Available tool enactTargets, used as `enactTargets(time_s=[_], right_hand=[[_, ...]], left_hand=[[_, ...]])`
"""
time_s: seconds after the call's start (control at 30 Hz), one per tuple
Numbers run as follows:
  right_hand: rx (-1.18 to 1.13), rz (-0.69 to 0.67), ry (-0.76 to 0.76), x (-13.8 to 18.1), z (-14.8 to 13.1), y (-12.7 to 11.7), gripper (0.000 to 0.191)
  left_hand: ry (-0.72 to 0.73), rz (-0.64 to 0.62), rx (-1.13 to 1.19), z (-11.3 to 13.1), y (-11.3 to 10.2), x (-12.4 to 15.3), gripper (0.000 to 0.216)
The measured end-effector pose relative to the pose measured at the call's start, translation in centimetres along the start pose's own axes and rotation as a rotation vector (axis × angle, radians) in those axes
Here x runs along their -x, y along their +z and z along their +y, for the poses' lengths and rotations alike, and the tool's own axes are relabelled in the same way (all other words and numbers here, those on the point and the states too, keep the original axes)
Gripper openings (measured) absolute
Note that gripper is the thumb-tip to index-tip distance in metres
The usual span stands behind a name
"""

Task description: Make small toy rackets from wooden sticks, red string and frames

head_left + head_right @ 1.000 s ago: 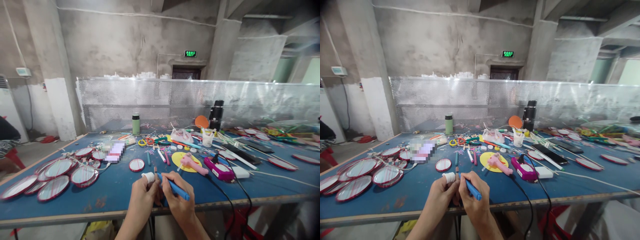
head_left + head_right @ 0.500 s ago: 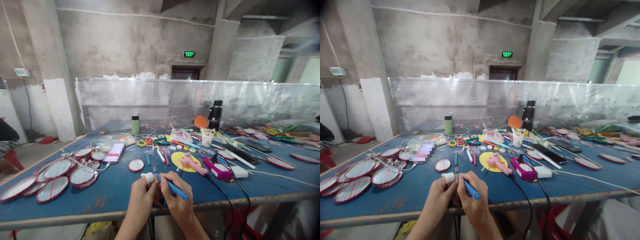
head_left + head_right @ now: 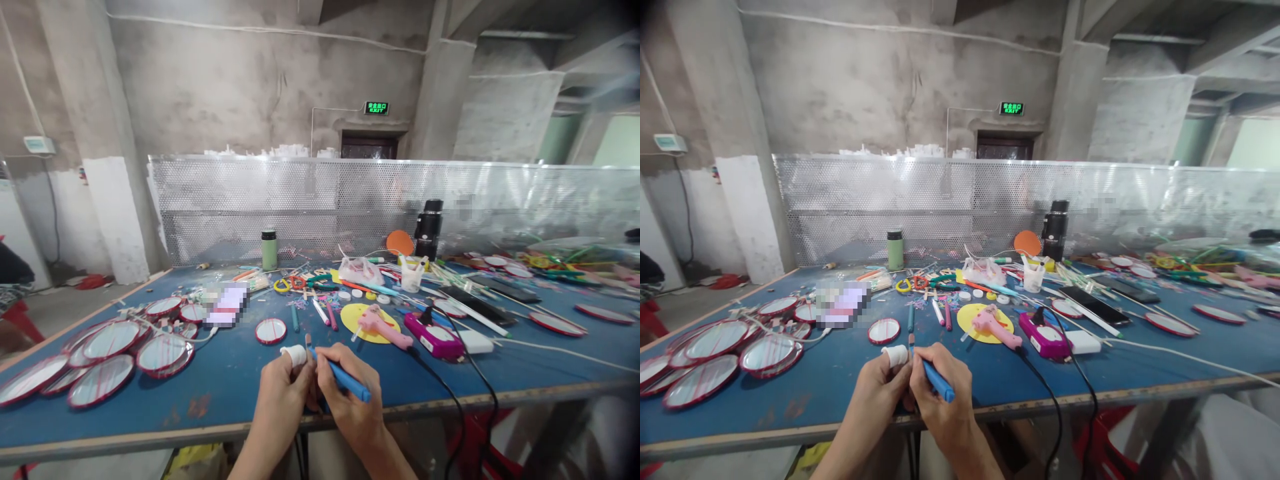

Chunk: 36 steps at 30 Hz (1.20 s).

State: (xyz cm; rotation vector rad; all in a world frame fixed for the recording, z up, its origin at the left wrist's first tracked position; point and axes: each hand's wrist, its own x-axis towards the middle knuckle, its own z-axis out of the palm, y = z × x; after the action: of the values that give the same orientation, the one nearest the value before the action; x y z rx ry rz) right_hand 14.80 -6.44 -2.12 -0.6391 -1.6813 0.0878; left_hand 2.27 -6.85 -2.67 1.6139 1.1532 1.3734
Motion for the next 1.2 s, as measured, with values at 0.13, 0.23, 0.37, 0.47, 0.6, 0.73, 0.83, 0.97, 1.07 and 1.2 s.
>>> enactTargets(time_s=[0.13,0.23,0.37,0.47,0.6,0.73,0.83,0.97,1.07,1.2], right_hand=[[0.024,0.037,0.009,0.05,0.07,0.04,0.013],[0.033,0.06,0.019,0.17,0.13,0.05,0.014],[0.036,0.029,-0.009,0.14,0.03,0.04,0.013],[0.034,0.021,0.0,0.12,-0.01,0.04,0.014],[0.041,0.072,0.029,0.18,0.05,0.03,0.014],[0.024,0.049,0.025,0.03,-0.1,0.0,0.015],[0.013,0.038,0.032,-0.05,-0.2,0.0,0.016],[0.022,0.057,0.03,0.1,-0.12,-0.02,0.014],[0.028,0.048,0.022,0.21,-0.01,-0.02,0.014],[0.023,0.018,-0.006,0.2,0.09,0.0,0.013]], left_hand=[[-0.008,-0.008,0.007,0.08,0.01,0.02,0.038],[-0.015,-0.016,0.025,0.25,0.03,0.07,0.04],[-0.002,-0.006,0.007,0.22,0.05,0.0,0.04],[0.002,-0.009,0.005,0.11,0.06,-0.04,0.039],[-0.013,-0.022,0.041,0.18,0.04,0.03,0.039],[-0.014,-0.013,0.037,0.39,0.01,0.06,0.039],[-0.016,-0.009,0.03,0.43,0.03,0.03,0.039],[-0.022,-0.007,0.054,0.33,0.09,0.04,0.038],[-0.023,-0.007,0.051,0.26,0.1,0.11,0.039],[-0.02,0.0,0.031,0.31,0.06,0.14,0.04]])
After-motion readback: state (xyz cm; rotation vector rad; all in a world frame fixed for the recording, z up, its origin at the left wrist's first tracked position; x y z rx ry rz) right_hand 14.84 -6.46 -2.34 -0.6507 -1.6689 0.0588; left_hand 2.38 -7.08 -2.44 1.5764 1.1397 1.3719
